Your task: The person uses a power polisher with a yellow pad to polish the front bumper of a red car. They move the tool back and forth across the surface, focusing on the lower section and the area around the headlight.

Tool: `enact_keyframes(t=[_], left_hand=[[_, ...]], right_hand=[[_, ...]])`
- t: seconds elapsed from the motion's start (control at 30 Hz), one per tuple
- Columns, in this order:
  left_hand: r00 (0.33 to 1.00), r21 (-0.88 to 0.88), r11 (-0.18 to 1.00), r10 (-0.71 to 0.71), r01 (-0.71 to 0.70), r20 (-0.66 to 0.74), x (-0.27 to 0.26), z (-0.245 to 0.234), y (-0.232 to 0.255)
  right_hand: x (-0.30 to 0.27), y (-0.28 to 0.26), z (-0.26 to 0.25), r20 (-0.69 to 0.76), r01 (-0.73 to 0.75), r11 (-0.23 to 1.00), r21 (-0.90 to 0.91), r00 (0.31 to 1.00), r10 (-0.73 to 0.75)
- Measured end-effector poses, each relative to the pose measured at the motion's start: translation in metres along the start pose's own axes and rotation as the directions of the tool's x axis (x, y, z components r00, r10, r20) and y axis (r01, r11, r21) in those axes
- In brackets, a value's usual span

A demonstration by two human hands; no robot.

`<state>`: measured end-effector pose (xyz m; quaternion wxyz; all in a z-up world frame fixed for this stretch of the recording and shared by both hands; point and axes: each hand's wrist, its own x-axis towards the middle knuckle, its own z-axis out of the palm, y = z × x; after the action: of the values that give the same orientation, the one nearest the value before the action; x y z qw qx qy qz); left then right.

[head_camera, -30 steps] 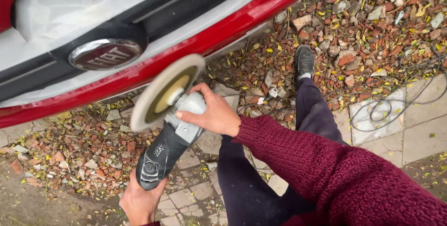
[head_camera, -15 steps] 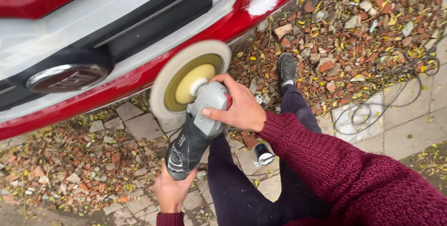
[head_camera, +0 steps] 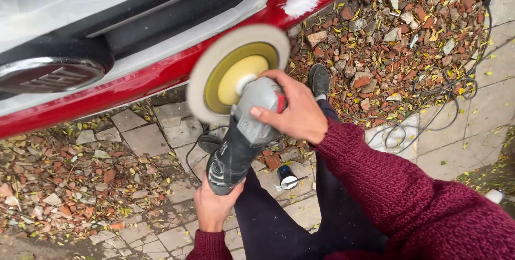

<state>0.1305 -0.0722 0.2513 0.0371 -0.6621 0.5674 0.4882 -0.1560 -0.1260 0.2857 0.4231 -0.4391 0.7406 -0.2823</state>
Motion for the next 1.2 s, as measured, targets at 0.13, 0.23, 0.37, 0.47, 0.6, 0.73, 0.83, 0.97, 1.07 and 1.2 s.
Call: enact_keyframes(t=[0.13,0.23,0.37,0.47,0.6,0.73,0.83,0.97,1.07,1.2], left_hand=[[0.995,-0.134,0.990,0.042,-0.054,-0.091,-0.014,-0.023,-0.042],[0.990,-0.177,0.984,0.007,-0.032,-0.141,-0.022,-0.041,-0.079],[0.967,-0.202,0.969,-0.180,0.143,-0.178,-0.040,-0.060,-0.128],[0.961,-0.209,0.969,-0.178,0.134,-0.211,-0.053,-0.065,-0.148],[0.961,-0.229,0.966,-0.173,0.122,-0.216,-0.052,-0.055,-0.148],[0.974,-0.250,0.957,-0.183,0.146,-0.130,-0.043,-0.028,-0.119],[0.989,-0.240,0.964,-0.132,0.112,-0.071,-0.030,-0.007,-0.082],[0.999,-0.158,0.987,-0.034,0.035,0.010,-0.008,0.024,-0.032],[0.996,-0.083,0.997,0.013,-0.005,0.087,0.008,0.052,-0.012],[0.988,-0.076,0.995,0.079,-0.070,0.134,0.018,0.065,0.005]], right_hand=[[0.002,-0.026,0.044,0.096,0.126,0.992,0.014,0.987,-0.127],[0.005,-0.047,0.082,0.157,0.151,0.988,0.031,0.975,-0.154],[0.009,-0.070,0.133,0.240,0.167,0.983,0.072,0.954,-0.180],[0.007,-0.080,0.160,0.275,0.178,0.977,0.119,0.939,-0.205],[0.006,-0.070,0.161,0.278,0.157,0.982,0.105,0.944,-0.180],[0.000,-0.043,0.125,0.182,0.189,0.981,0.040,0.964,-0.193],[-0.004,-0.014,0.085,0.135,0.171,0.985,-0.008,0.976,-0.169],[-0.009,0.023,0.028,0.057,0.090,0.995,-0.041,0.995,-0.088],[-0.012,0.062,-0.006,-0.054,0.047,0.994,-0.101,0.997,-0.052],[-0.011,0.079,-0.027,-0.100,0.016,0.983,-0.186,0.994,-0.035]])
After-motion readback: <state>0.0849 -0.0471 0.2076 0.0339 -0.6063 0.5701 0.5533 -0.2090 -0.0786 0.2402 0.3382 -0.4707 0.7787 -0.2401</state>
